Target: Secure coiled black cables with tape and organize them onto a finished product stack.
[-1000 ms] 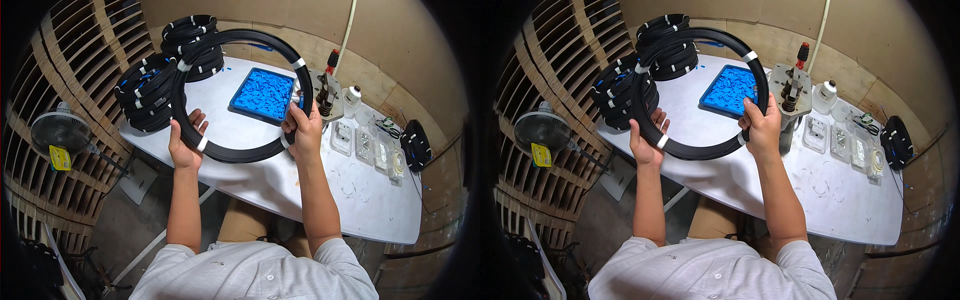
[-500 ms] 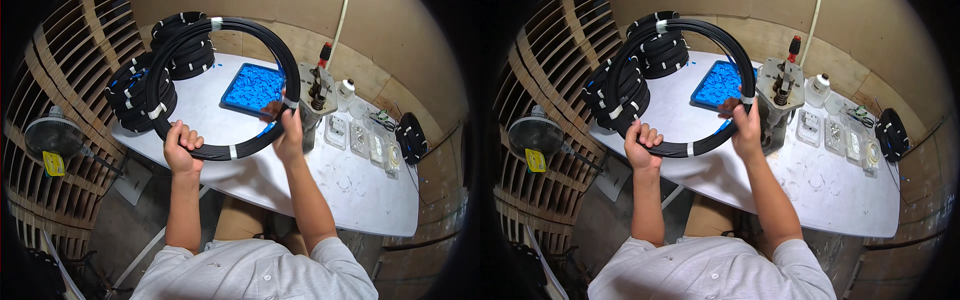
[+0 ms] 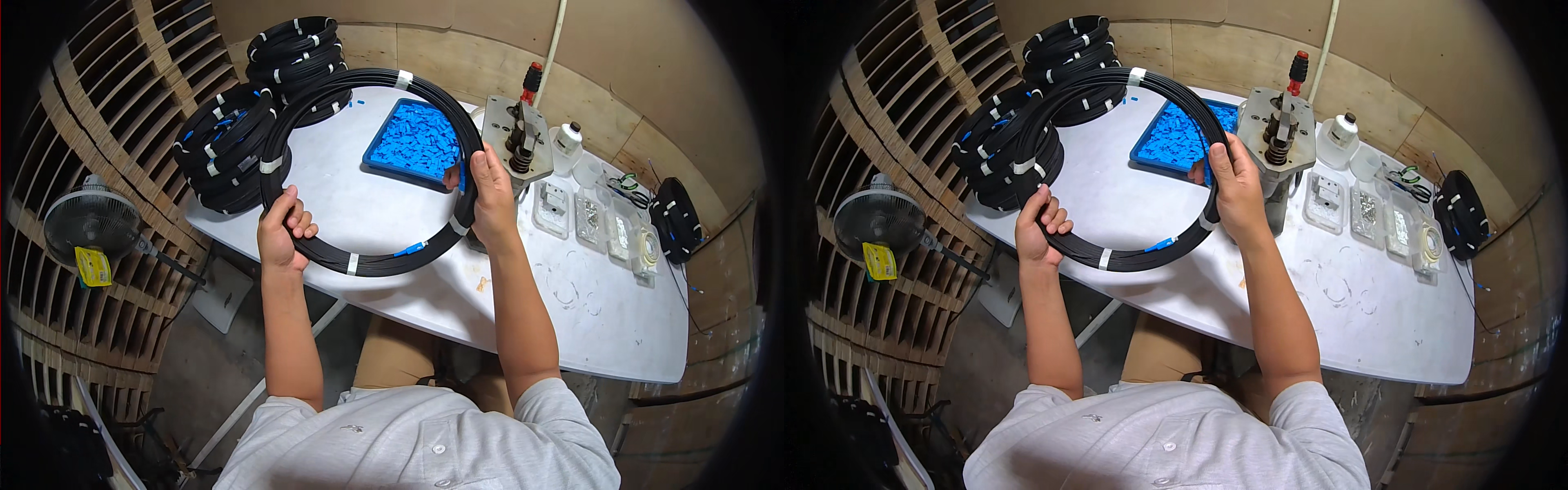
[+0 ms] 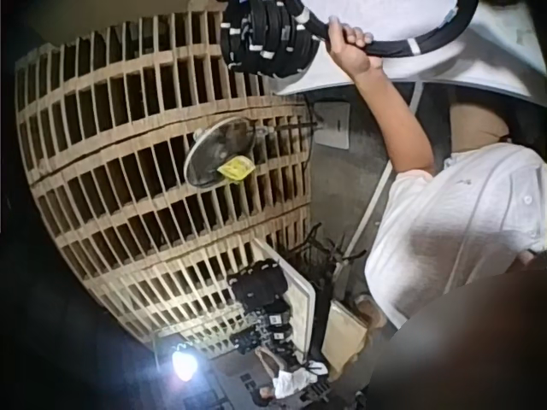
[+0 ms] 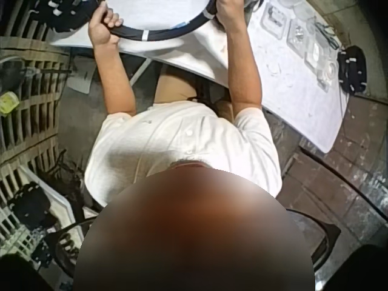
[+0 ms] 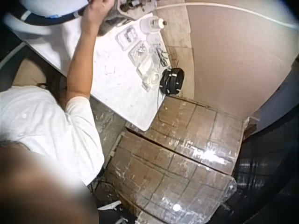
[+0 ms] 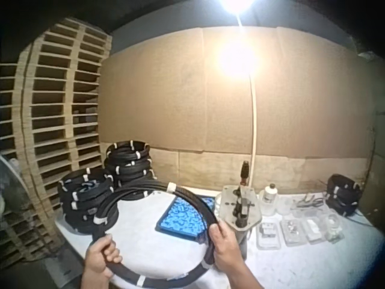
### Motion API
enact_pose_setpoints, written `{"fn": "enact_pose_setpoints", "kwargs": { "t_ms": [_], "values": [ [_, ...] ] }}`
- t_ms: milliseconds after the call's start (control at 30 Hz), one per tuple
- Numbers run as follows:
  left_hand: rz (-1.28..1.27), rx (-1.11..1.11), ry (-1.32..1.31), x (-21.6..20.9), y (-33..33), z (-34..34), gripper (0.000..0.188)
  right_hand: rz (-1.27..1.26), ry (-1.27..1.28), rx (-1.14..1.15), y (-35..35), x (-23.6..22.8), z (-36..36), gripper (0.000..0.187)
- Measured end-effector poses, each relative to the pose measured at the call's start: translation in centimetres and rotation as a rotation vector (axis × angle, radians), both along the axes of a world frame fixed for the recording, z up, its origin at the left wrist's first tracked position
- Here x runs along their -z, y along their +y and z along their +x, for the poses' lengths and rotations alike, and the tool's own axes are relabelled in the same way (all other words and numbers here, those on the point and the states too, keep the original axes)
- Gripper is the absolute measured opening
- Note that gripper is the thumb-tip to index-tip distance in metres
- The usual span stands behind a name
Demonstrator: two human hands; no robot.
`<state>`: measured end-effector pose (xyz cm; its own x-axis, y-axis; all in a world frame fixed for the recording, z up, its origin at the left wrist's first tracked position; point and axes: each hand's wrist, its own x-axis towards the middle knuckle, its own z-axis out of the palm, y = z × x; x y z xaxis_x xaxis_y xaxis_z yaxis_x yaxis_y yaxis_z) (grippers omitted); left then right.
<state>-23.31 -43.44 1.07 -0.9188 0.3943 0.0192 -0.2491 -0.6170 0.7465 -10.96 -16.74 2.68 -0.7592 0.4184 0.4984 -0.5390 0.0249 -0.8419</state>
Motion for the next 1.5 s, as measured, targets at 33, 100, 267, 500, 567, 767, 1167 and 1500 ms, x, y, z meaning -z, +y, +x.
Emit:
{"fn": "enact_pose_setpoints", "kwargs": {
  "t_ms": [33, 100, 267, 500, 567, 767, 1167, 1500],
  "values": [
    [-0.001, -0.004, 0.001, 0.0, 0.0, 0.0, 0.027, -0.001, 0.001, -0.004, 0.2, 0.0, 0.1, 0.043],
    [-0.027, 0.011, 0.006, 0.0, -0.1, -0.1, 0.025, -0.185, -0.011, -0.180, 0.4, 0.0, 0.3, 0.043],
    [0.051, -0.027, 0.096, -0.8, 0.5, 1.3, 0.026, -0.302, -0.047, -0.175, 0.1, -0.6, 0.9, 0.050],
    [-0.158, 0.196, 0.406, -0.1, -2.7, -1.1, 0.059, -0.489, 0.008, -0.500, 2.6, -1.0, 2.0, 0.067],
    [-0.172, 0.146, 0.332, -0.3, -2.7, -0.9, 0.073, -0.487, -0.011, -0.477, 1.7, -2.1, 2.7, 0.069],
    [-0.456, 0.120, 0.510, -1.7, -4.3, 0.3, 0.064, 0.308, -0.484, -0.124, 4.8, -2.8, 2.8, 0.035],
    [-0.164, -0.147, 0.177, -0.5, -0.7, 1.4, 0.014, -0.133, -0.266, 0.030, -0.1, 0.4, -1.3, 0.036],
    [0.133, -0.179, 0.095, 0.4, 0.9, 2.5, 0.008, -0.364, -0.096, -0.196, -0.3, 0.3, -1.2, 0.042]
  ]
}}
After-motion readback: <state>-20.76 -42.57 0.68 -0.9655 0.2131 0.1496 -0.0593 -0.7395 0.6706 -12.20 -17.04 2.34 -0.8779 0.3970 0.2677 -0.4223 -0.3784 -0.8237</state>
